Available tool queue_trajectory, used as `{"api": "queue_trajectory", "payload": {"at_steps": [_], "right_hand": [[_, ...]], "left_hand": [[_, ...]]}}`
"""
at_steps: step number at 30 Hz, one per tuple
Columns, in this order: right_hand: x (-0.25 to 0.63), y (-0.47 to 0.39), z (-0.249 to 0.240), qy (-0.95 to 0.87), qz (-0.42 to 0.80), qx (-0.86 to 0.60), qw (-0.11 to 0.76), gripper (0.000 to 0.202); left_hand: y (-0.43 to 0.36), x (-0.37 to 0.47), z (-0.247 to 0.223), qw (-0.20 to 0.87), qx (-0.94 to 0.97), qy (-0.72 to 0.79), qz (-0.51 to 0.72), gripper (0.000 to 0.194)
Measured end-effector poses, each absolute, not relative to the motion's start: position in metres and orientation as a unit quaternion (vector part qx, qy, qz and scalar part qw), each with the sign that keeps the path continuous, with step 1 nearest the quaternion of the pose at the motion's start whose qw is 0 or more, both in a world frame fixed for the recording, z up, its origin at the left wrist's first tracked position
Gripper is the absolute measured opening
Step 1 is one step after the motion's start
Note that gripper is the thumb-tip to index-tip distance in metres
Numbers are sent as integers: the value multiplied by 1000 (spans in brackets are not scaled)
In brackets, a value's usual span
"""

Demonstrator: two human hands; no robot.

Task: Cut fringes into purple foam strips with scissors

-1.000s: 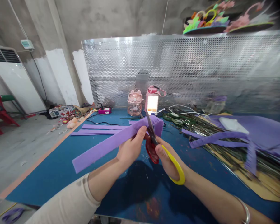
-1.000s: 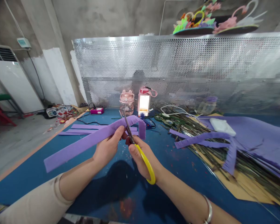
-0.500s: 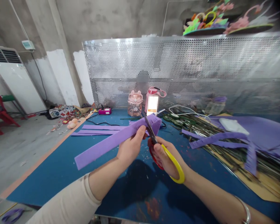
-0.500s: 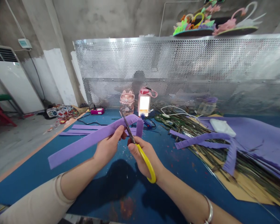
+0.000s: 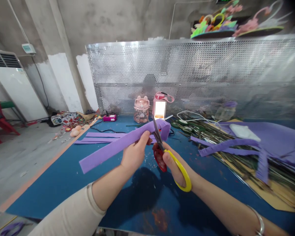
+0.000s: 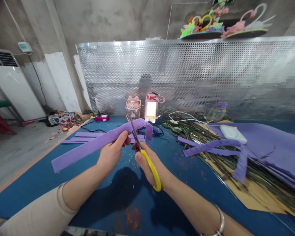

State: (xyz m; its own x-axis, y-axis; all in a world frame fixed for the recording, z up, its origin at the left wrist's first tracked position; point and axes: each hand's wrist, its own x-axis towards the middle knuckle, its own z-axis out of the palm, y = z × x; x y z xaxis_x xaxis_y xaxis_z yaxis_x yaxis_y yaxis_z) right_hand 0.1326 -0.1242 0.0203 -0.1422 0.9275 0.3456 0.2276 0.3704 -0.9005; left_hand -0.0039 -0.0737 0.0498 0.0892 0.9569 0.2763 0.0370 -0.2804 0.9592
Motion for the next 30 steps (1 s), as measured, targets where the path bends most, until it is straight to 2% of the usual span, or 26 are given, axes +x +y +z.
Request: {"api": "queue_trajectory", "payload": {"at_steps": [7,12,22,30], "right_hand": [[134,-126,23,-691,338,-439,463,62],[133,-125,26,-688,315,-435,488,60],[129,-125,19,-608,408,-426,531,46],[127,-128,21,-587,424,-437,534,48]], "left_hand": [[-74,-6,49,405,613,441,515,41],[-75,-6,45,397,642,436,490,40],[-75,-4,41,409,645,413,496,41],[-76,-4,44,417,637,424,491,43]]}}
